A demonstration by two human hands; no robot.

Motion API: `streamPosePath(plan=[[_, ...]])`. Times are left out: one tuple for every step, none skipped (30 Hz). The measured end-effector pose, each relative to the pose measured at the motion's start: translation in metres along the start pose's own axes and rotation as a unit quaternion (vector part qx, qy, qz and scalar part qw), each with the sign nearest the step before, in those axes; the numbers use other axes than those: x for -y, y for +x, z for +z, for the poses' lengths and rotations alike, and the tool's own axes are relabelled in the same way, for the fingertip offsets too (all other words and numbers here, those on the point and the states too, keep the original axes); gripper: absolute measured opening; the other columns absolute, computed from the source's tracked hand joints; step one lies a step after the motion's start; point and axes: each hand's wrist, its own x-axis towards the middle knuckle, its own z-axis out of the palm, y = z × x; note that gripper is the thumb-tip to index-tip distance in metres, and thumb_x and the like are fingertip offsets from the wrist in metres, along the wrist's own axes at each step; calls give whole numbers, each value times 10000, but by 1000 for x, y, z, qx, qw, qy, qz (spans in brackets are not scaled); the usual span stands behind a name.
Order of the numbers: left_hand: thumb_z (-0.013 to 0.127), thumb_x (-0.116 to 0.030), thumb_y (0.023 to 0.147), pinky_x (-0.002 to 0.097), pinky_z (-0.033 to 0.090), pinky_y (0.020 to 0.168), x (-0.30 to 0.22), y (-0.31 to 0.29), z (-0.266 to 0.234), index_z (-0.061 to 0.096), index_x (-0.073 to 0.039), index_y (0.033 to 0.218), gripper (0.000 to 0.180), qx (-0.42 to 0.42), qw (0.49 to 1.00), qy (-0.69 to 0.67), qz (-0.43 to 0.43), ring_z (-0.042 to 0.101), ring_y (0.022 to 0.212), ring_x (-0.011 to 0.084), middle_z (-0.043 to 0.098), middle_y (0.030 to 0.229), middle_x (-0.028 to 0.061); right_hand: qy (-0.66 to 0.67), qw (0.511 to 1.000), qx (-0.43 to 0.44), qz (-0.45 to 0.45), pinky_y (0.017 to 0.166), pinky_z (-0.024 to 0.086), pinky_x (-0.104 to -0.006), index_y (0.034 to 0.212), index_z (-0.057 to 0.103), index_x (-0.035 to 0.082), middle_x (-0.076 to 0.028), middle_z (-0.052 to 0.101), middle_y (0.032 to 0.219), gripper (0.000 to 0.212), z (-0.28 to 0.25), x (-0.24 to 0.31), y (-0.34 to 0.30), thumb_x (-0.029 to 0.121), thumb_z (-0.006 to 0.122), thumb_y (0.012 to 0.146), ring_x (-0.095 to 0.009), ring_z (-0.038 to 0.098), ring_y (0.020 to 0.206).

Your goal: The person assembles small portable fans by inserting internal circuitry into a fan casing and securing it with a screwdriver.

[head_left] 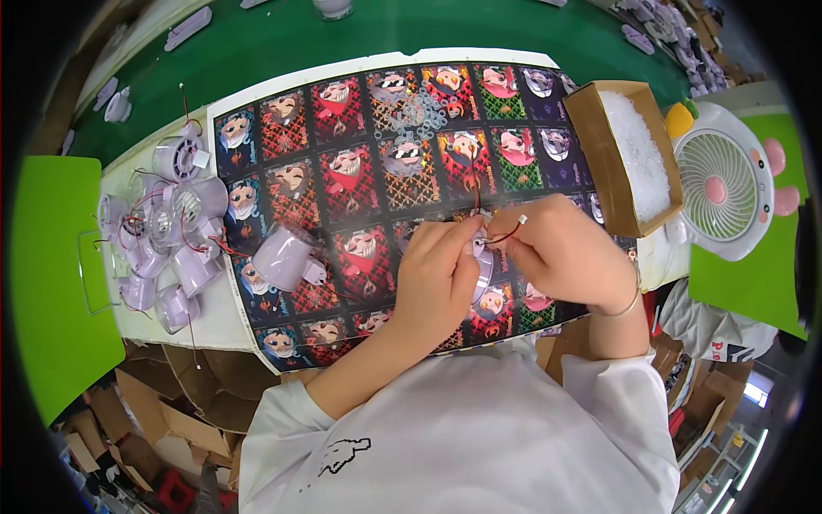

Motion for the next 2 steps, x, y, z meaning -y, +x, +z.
streamPosePath(plan=[[566,16,857,429,482,817,0,0,0,630,39,1143,294,3,1000,-2,-6,590,923,346,643,1032,179,36,999,16,-10,615,477,-468,774,624,-14,-239,605,702,86,-4,-3,3,45,625,837,-436,599,701],[569,10,866,432,481,818,1,0,-1,630,36,1145,288,6,1000,-5,-10,591,926,345,645,1038,181,70,997,31,-20,615,477,-471,776,635,2,-238,606,701,84,-8,-6,6,57,625,839,-436,604,706]])
